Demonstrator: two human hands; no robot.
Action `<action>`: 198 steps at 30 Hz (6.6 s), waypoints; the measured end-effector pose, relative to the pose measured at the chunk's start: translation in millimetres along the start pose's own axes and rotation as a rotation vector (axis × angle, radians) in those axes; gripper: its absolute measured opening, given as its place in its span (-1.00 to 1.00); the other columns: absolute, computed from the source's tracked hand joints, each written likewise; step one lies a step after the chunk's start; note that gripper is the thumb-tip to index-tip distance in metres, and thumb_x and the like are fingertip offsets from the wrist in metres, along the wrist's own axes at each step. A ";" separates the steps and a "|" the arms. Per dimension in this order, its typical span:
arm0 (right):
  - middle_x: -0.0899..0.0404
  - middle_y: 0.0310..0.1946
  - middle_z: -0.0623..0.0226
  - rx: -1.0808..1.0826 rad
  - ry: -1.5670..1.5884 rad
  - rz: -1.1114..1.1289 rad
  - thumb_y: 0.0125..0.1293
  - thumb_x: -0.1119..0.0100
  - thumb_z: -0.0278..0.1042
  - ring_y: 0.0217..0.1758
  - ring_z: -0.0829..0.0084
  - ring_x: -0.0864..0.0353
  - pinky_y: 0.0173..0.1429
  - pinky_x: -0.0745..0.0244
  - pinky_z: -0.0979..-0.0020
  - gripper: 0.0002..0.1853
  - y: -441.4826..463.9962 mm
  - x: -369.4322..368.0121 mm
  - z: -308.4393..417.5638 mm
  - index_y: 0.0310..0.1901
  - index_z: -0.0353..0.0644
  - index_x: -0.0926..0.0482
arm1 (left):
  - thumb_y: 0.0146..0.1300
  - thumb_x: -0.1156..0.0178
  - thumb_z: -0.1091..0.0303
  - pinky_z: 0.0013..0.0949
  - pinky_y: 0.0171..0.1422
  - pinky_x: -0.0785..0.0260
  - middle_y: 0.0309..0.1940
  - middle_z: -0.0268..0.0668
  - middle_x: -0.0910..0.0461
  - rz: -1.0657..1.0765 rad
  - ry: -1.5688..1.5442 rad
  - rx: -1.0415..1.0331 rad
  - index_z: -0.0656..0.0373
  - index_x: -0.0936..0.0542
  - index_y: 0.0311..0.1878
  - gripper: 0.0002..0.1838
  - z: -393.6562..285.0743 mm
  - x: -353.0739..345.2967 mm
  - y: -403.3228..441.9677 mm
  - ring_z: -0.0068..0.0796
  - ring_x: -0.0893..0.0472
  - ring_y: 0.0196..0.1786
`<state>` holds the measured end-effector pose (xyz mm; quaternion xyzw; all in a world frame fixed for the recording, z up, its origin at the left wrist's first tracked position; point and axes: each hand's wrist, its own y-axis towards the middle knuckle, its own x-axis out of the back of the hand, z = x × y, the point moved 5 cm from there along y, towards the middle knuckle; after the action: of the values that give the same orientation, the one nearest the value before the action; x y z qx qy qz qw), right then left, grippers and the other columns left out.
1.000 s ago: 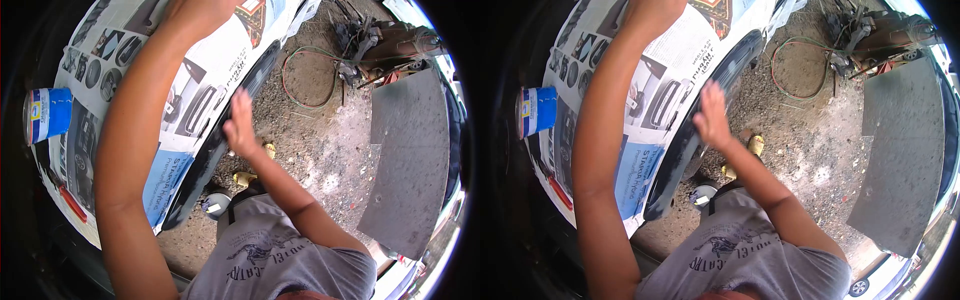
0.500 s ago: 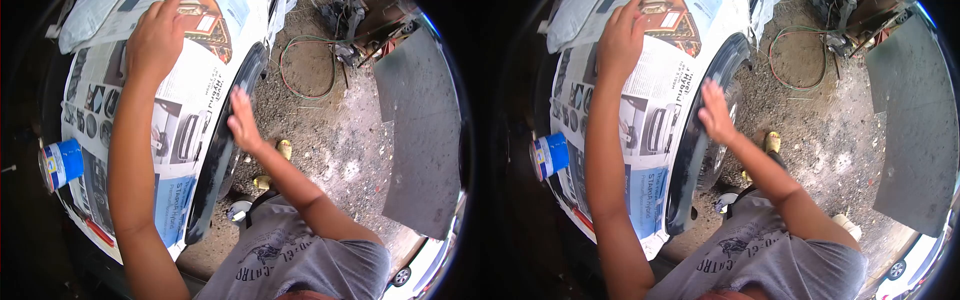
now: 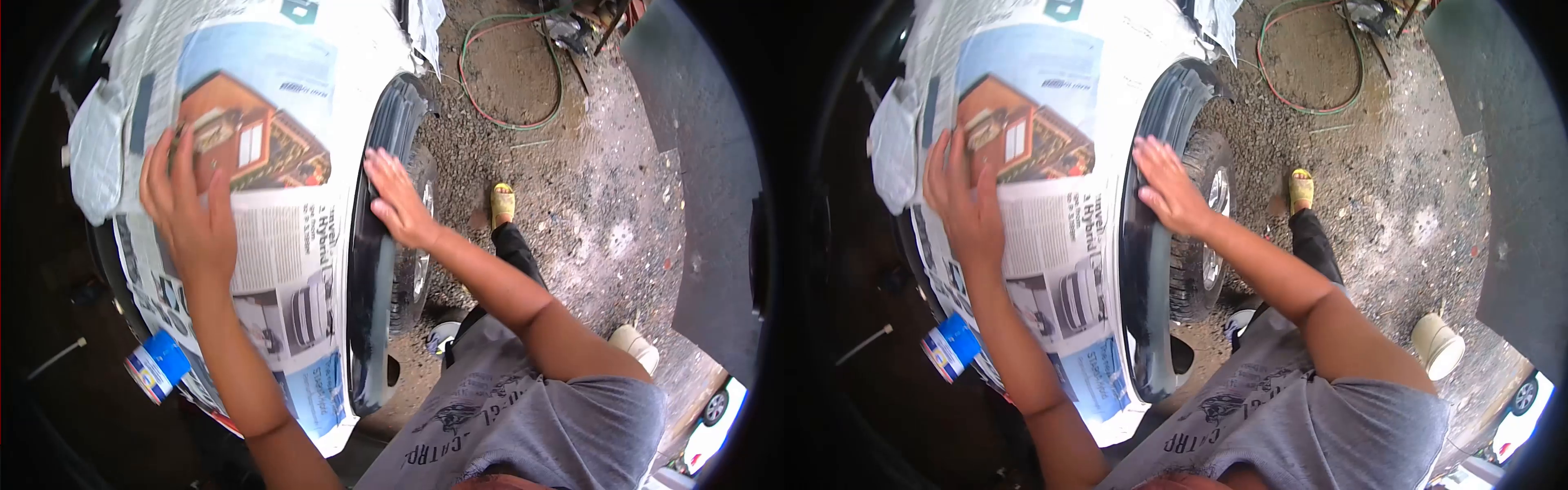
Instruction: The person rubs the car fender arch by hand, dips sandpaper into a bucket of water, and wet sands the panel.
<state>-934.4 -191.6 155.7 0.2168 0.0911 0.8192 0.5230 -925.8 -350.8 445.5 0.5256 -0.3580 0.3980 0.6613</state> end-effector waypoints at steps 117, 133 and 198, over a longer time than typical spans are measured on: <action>0.32 0.70 -0.15 -0.966 0.655 -0.337 0.63 0.17 0.19 0.79 0.09 0.40 0.76 0.41 0.20 -0.11 83.9 16.8 -292.4 0.62 -0.47 0.08 | 0.52 0.29 -0.32 0.35 0.67 0.08 0.70 0.09 0.26 0.442 0.101 0.135 0.27 0.22 0.69 -0.02 -8.1 -23.3 14.6 0.21 0.09 0.71; 0.25 0.69 -0.20 -1.076 0.707 -0.420 0.63 0.22 0.25 0.79 0.08 0.39 0.77 0.44 0.24 -0.08 80.5 4.0 -331.7 0.59 -0.53 0.07 | 0.55 0.33 -0.32 0.31 0.70 0.11 0.70 0.08 0.27 0.451 0.137 0.106 0.26 0.23 0.69 -0.04 -10.0 -22.6 16.2 0.18 0.10 0.71; 0.25 0.69 -0.20 -1.075 0.721 -0.260 0.62 0.17 0.23 0.78 0.06 0.33 0.77 0.35 0.22 -0.07 79.1 24.0 -257.4 0.61 -0.51 0.12 | 0.51 0.31 -0.38 0.29 0.68 0.08 0.71 0.05 0.23 0.434 0.143 0.136 0.25 0.21 0.69 0.01 -1.5 -17.4 14.4 0.17 0.09 0.72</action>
<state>-1123.6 -184.7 -37.3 -0.3753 -0.1359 0.7019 0.5900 -946.2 -350.0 435.6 0.4502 -0.3870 0.5901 0.5471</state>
